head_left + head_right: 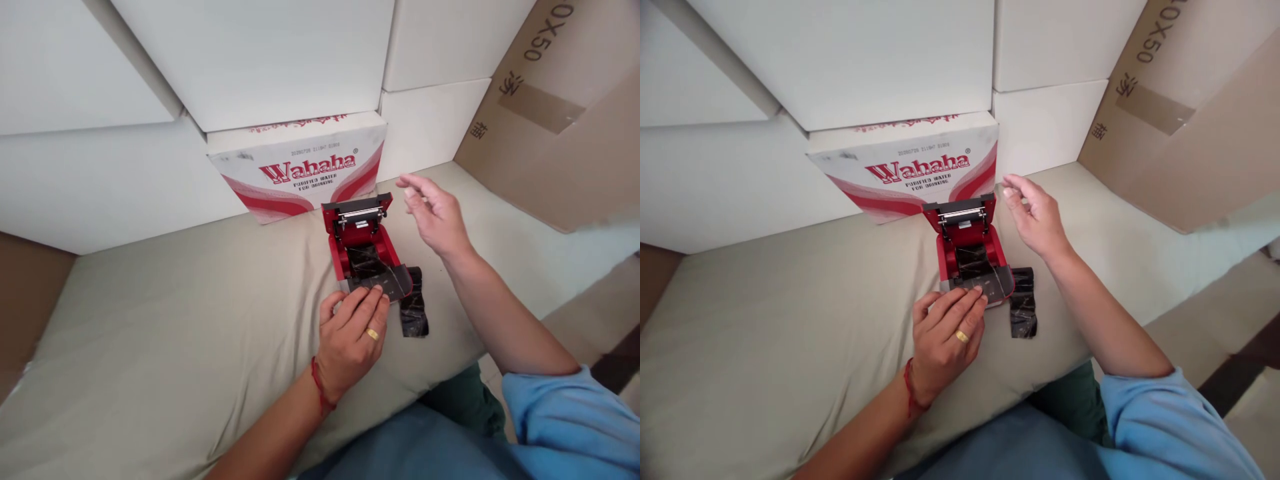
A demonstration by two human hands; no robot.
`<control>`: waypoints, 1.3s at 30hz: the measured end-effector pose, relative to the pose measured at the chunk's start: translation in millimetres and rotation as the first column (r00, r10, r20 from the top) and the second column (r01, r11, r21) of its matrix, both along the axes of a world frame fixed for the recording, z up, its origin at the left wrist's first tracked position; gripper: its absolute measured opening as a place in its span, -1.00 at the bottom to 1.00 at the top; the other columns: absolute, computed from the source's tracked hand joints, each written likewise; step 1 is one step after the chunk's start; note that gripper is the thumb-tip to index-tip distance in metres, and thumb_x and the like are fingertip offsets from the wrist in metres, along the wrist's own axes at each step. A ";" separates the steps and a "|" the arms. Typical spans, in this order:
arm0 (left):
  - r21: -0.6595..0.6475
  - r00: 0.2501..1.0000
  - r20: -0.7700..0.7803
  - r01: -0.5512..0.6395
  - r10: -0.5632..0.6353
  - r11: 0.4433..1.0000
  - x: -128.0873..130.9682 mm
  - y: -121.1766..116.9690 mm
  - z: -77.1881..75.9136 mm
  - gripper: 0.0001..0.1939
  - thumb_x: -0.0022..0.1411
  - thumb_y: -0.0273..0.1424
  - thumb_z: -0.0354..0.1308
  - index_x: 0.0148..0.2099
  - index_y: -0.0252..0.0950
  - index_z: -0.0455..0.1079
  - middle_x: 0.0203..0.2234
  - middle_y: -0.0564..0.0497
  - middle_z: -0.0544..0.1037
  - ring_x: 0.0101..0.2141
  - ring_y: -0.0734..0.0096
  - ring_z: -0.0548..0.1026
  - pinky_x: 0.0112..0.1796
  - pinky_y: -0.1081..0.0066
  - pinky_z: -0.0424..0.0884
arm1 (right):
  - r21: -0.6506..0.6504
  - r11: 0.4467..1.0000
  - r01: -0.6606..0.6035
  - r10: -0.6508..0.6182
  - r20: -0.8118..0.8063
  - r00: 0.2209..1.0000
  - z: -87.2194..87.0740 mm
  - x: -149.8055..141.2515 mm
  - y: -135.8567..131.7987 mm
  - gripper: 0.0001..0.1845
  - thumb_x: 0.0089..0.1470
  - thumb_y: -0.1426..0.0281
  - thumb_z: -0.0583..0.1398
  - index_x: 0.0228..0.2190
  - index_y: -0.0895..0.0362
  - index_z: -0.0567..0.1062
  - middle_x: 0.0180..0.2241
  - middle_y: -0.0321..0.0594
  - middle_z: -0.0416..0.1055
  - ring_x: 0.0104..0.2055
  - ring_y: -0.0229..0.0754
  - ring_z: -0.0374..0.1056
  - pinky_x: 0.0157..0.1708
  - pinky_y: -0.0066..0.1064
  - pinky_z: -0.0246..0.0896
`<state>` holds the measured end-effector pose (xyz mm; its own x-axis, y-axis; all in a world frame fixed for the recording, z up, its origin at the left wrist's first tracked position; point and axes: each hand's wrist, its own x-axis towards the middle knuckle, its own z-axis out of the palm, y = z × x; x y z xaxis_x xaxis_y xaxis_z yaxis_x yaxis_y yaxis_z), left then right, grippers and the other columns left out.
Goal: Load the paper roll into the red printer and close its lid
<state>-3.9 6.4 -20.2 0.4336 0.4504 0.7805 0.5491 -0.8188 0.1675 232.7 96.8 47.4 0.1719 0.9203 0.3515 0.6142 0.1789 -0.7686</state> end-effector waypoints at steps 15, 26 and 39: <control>0.002 0.994 0.047 0.099 -0.098 0.995 -4.7 -0.1 -1.9 -0.78 0.40 -0.61 0.28 0.04 -0.31 0.57 -0.16 -0.06 0.83 -0.14 0.26 0.71 0.13 0.11 0.38 | 0.257 0.921 -0.294 0.345 -0.186 0.920 -30.5 -4.1 -33.4 -0.54 0.54 -0.01 0.17 -0.05 -0.07 0.80 0.03 -0.18 0.79 0.20 -0.01 0.67 0.35 -0.05 0.44; -0.018 0.996 -0.014 0.093 -0.093 0.996 -5.6 3.4 -2.3 -0.77 0.39 -0.61 0.26 0.03 -0.27 0.57 -0.19 -0.06 0.83 -0.14 0.28 0.68 0.18 0.12 0.37 | 0.304 0.901 -0.310 0.236 0.258 0.937 -53.0 -10.3 -58.5 -0.66 0.53 0.39 0.15 -0.12 0.07 0.76 -0.07 -0.16 0.81 0.09 -0.08 0.74 0.20 -0.19 0.62; -0.069 0.984 0.045 0.173 -0.170 0.982 -6.6 4.8 -4.1 -0.70 0.33 -0.63 0.26 0.06 -0.28 0.55 -0.16 -0.10 0.79 -0.09 0.21 0.63 0.17 0.07 0.46 | 0.350 0.905 -0.242 0.191 0.175 0.966 -64.3 -13.6 -74.4 -0.70 0.47 0.51 0.17 -0.07 0.12 0.73 -0.03 -0.10 0.80 0.15 -0.10 0.71 0.24 -0.21 0.62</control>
